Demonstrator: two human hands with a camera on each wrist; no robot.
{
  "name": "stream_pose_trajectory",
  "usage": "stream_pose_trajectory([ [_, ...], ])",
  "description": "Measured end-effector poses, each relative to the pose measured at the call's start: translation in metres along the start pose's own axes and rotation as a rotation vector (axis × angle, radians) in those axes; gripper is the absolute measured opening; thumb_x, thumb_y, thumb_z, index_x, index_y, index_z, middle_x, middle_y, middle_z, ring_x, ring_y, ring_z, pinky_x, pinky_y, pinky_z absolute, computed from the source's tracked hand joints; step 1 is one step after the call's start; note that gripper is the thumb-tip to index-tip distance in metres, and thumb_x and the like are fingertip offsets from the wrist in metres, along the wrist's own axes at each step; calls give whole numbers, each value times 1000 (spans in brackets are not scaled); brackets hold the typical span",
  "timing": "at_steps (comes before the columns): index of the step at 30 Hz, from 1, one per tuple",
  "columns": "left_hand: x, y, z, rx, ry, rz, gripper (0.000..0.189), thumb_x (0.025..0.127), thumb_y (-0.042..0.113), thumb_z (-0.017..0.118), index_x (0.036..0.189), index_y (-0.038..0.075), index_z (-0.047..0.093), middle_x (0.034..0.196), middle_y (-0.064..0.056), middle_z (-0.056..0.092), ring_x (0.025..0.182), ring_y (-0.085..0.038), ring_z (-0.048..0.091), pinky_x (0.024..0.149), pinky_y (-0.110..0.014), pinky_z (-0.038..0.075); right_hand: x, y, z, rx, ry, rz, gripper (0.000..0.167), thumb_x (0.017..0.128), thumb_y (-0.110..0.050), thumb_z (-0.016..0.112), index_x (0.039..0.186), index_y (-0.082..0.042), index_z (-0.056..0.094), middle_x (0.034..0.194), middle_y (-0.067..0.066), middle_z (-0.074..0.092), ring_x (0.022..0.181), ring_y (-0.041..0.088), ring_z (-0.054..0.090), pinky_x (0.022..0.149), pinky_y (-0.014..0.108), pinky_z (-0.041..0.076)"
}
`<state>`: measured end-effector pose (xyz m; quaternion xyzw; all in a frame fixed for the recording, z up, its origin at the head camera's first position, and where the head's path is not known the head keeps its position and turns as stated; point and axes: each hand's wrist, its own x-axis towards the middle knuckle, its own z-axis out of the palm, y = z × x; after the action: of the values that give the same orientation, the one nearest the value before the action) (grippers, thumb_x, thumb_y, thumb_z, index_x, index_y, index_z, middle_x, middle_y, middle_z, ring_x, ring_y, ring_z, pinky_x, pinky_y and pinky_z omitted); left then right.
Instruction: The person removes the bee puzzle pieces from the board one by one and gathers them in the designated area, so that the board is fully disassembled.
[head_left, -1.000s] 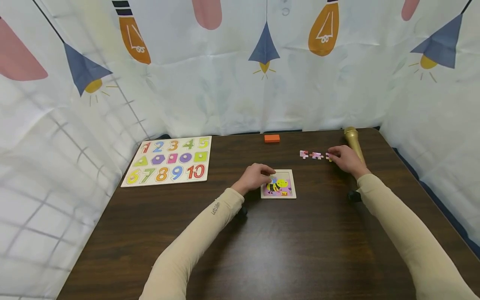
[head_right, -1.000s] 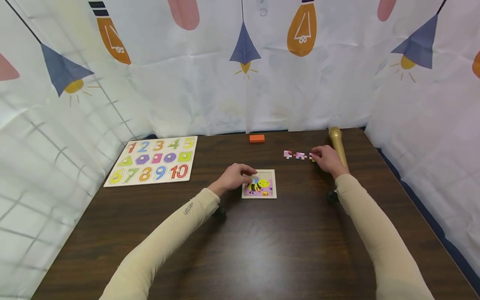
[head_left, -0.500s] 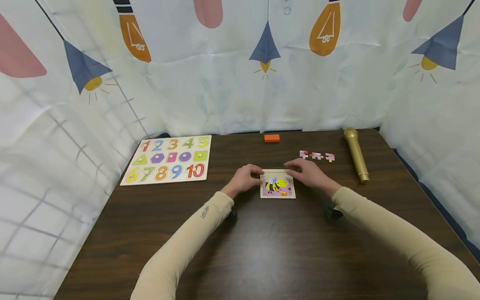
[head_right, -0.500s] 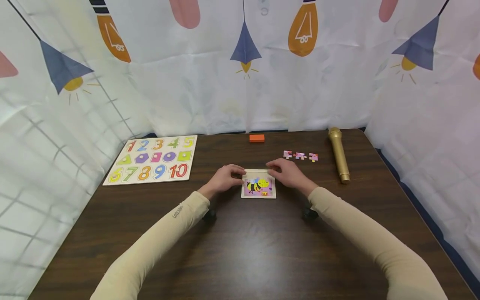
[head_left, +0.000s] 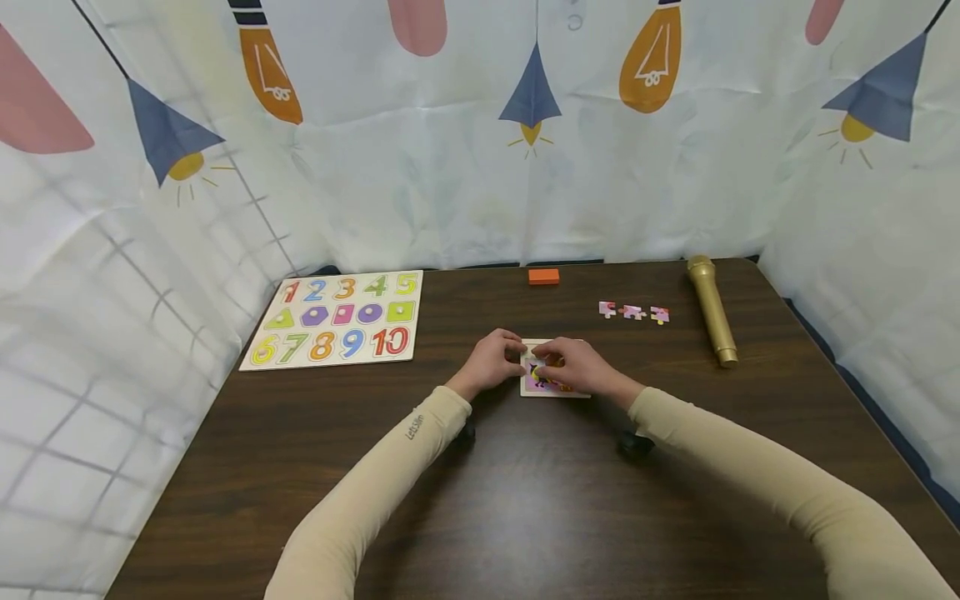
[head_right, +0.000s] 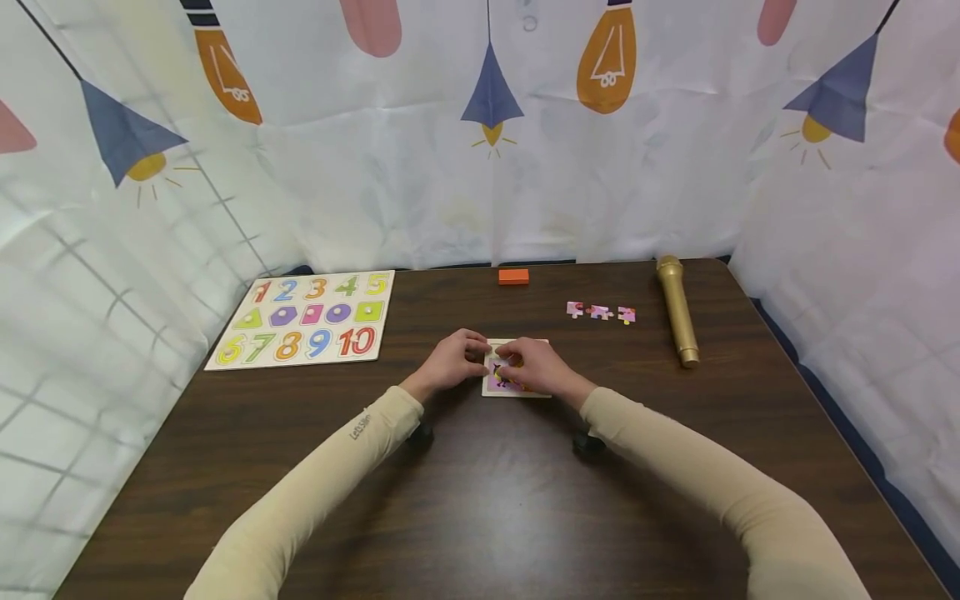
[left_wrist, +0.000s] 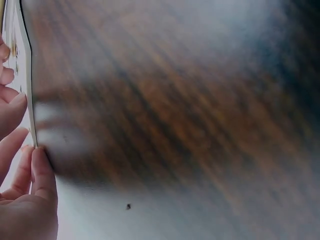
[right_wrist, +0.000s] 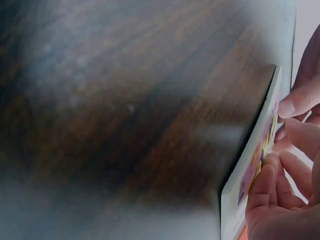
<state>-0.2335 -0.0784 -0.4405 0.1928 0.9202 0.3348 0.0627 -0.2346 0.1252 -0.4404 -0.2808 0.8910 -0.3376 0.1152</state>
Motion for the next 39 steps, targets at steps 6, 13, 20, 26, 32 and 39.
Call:
stream_pose_trajectory([
  [6, 0, -2, 1, 3, 2, -4, 35, 83, 9, 78, 115, -2, 70, 125, -14, 59, 114, -27, 56, 97, -39, 46, -1, 2, 3, 22, 9, 24, 41, 92, -18, 69, 129, -3, 62, 118, 11, 64, 99, 22, 60, 89, 42, 51],
  [13, -1, -5, 2, -2, -16, 3, 37, 84, 9, 77, 119, -2, 68, 132, -13, 57, 109, -27, 59, 93, -37, 49, 0, 2, 3, 28, 5, 29, 40, 92, -17, 69, 128, -3, 62, 117, 10, 64, 99, 22, 60, 90, 42, 51],
  [20, -2, -5, 1, -13, -27, 10, 39, 85, 8, 76, 122, -1, 66, 137, -11, 55, 112, -27, 59, 96, -38, 48, 0, 5, 4, 24, 1, 14, 38, 92, -16, 68, 128, -3, 62, 117, 10, 64, 99, 21, 60, 90, 43, 50],
  [26, -1, -6, 1, -27, -25, 4, 39, 85, 8, 76, 122, -1, 67, 136, -11, 55, 110, -27, 59, 94, -37, 49, 1, 6, 3, 33, -4, 32, 39, 92, -17, 69, 128, -4, 62, 118, 9, 63, 99, 21, 59, 91, 42, 50],
  [32, -2, -4, 1, -22, -43, -27, 41, 86, 10, 75, 125, 1, 65, 138, -9, 54, 106, -24, 58, 91, -37, 49, 1, 4, 4, 19, -8, 3, 38, 92, -15, 69, 128, -3, 62, 118, 10, 63, 99, 22, 59, 89, 41, 51],
  [39, -1, -3, -1, -15, -50, -21, 40, 86, 11, 75, 124, 1, 66, 138, -9, 54, 105, -24, 58, 90, -37, 49, 0, -1, 4, 26, -5, 12, 34, 91, -12, 70, 124, -4, 65, 113, 10, 59, 95, 22, 56, 85, 39, 50],
])
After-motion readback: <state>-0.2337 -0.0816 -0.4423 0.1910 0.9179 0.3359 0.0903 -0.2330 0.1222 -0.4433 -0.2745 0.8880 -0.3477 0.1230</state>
